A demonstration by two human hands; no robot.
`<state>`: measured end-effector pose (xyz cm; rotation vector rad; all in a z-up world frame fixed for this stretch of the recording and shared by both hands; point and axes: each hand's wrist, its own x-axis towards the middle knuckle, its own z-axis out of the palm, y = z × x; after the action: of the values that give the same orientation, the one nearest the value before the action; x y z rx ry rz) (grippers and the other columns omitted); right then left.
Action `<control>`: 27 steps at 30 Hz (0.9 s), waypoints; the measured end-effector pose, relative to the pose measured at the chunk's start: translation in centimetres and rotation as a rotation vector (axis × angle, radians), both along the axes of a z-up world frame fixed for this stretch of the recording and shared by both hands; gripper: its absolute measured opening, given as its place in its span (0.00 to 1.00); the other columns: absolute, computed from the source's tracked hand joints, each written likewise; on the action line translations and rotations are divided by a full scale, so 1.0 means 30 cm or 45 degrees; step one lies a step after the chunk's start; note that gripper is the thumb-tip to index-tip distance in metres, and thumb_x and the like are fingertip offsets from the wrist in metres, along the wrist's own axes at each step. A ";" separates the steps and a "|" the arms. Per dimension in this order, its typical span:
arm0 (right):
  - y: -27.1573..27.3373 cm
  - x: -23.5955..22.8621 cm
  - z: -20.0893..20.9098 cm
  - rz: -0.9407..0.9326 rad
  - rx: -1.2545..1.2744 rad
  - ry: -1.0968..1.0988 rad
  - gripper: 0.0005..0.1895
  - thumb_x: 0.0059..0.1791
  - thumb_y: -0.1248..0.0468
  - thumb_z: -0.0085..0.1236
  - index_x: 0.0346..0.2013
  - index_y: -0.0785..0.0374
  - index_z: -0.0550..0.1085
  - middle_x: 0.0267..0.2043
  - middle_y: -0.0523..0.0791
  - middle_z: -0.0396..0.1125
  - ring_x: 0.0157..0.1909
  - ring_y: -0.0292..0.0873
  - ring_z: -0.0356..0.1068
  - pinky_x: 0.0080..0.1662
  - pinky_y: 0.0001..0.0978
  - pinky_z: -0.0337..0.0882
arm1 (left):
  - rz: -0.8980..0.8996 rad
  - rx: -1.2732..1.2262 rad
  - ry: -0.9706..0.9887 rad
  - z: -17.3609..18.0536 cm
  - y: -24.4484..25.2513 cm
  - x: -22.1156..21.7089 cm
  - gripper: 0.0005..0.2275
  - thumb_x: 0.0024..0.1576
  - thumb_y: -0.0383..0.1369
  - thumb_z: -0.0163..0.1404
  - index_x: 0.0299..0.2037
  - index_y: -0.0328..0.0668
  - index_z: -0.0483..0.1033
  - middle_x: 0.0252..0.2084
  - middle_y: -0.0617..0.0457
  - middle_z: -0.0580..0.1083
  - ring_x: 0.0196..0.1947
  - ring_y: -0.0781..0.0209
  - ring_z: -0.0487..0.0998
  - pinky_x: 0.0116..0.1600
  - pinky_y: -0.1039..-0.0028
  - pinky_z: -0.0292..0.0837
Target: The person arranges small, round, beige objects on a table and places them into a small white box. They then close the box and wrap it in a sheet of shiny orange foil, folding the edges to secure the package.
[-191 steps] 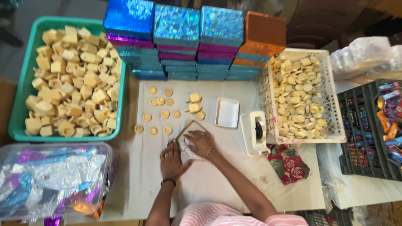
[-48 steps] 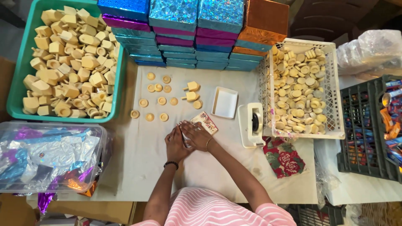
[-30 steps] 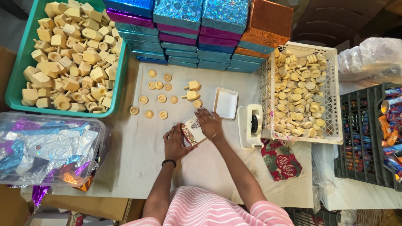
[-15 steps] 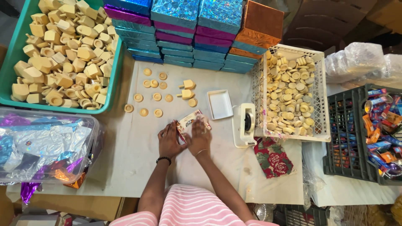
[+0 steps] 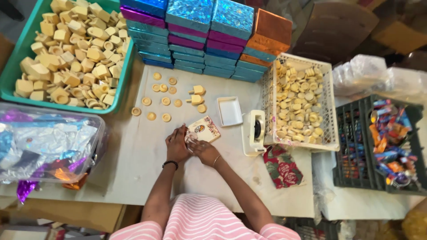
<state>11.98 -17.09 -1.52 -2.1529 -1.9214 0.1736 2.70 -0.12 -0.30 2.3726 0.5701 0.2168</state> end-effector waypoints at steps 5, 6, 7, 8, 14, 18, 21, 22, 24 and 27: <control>-0.141 -0.023 -0.077 -0.267 0.311 0.061 0.16 0.49 0.72 0.51 0.48 0.57 0.79 0.60 0.43 0.72 0.64 0.44 0.70 0.62 0.37 0.69 | 0.041 0.031 0.049 0.047 0.001 -0.068 0.53 0.32 0.51 0.68 0.72 0.52 0.54 0.69 0.55 0.65 0.71 0.49 0.57 0.69 0.51 0.46; -0.166 -0.014 -0.079 -0.492 0.443 0.184 0.14 0.48 0.73 0.52 0.42 0.57 0.81 0.56 0.43 0.74 0.61 0.44 0.72 0.60 0.37 0.72 | 0.097 0.075 0.124 0.057 0.008 -0.084 0.51 0.33 0.54 0.68 0.70 0.55 0.56 0.68 0.57 0.64 0.71 0.47 0.56 0.68 0.49 0.46; -0.191 -0.018 -0.071 -0.461 0.441 0.189 0.14 0.48 0.73 0.52 0.42 0.57 0.81 0.56 0.43 0.74 0.61 0.44 0.72 0.60 0.37 0.72 | 0.127 0.073 0.124 0.034 0.027 -0.123 0.51 0.33 0.54 0.68 0.70 0.55 0.56 0.68 0.57 0.64 0.71 0.47 0.56 0.68 0.49 0.46; -0.219 -0.018 -0.063 -0.722 0.619 0.503 0.14 0.51 0.74 0.47 0.45 0.59 0.79 0.57 0.45 0.73 0.59 0.45 0.74 0.57 0.36 0.75 | 0.210 0.129 -0.012 0.012 0.042 -0.159 0.52 0.33 0.57 0.66 0.70 0.51 0.55 0.70 0.55 0.63 0.69 0.44 0.56 0.67 0.46 0.46; -0.347 -0.040 -0.105 -1.026 0.585 0.197 0.19 0.49 0.74 0.49 0.51 0.60 0.78 0.60 0.47 0.72 0.63 0.50 0.70 0.61 0.40 0.69 | 0.616 0.341 -0.060 -0.116 0.178 -0.464 0.49 0.42 0.62 0.58 0.72 0.45 0.55 0.74 0.43 0.54 0.69 0.35 0.54 0.67 0.40 0.47; -0.332 -0.055 -0.100 -1.048 0.526 0.082 0.21 0.47 0.73 0.51 0.53 0.58 0.78 0.60 0.48 0.70 0.65 0.51 0.67 0.62 0.43 0.66 | 0.882 0.319 0.427 -0.102 0.235 -0.517 0.43 0.55 0.57 0.50 0.78 0.44 0.49 0.74 0.33 0.47 0.69 0.22 0.48 0.60 0.27 0.45; -0.310 -0.057 -0.021 -1.062 0.541 0.148 0.21 0.47 0.73 0.50 0.52 0.59 0.77 0.60 0.47 0.70 0.64 0.51 0.67 0.61 0.42 0.67 | 0.893 0.472 0.209 -0.143 0.212 -0.483 0.34 0.60 0.46 0.44 0.76 0.46 0.51 0.77 0.28 0.45 0.70 0.20 0.51 0.62 0.26 0.49; -0.316 -0.048 -0.010 -1.090 0.555 0.133 0.21 0.47 0.73 0.50 0.52 0.59 0.77 0.60 0.47 0.70 0.64 0.51 0.67 0.61 0.42 0.67 | 0.864 0.476 0.188 -0.145 0.173 -0.439 0.34 0.60 0.46 0.44 0.76 0.46 0.51 0.77 0.28 0.45 0.70 0.20 0.51 0.62 0.26 0.49; -0.313 -0.054 0.000 -1.057 0.559 0.203 0.20 0.46 0.74 0.50 0.50 0.59 0.78 0.60 0.47 0.71 0.63 0.51 0.68 0.59 0.42 0.68 | 1.011 0.730 0.238 -0.143 0.103 -0.388 0.29 0.65 0.37 0.39 0.78 0.46 0.52 0.80 0.28 0.44 0.75 0.21 0.52 0.65 0.29 0.50; -0.303 -0.056 0.026 -1.065 0.562 0.211 0.19 0.45 0.73 0.50 0.49 0.60 0.78 0.59 0.47 0.71 0.62 0.51 0.69 0.58 0.42 0.69 | 0.513 0.716 0.503 -0.206 0.007 -0.257 0.26 0.62 0.39 0.41 0.70 0.38 0.65 0.70 0.29 0.57 0.65 0.30 0.60 0.58 0.39 0.55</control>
<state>10.29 -26.18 -0.76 -2.3102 -0.7543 -0.2042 -5.00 0.09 -6.50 2.8365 1.3251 0.0875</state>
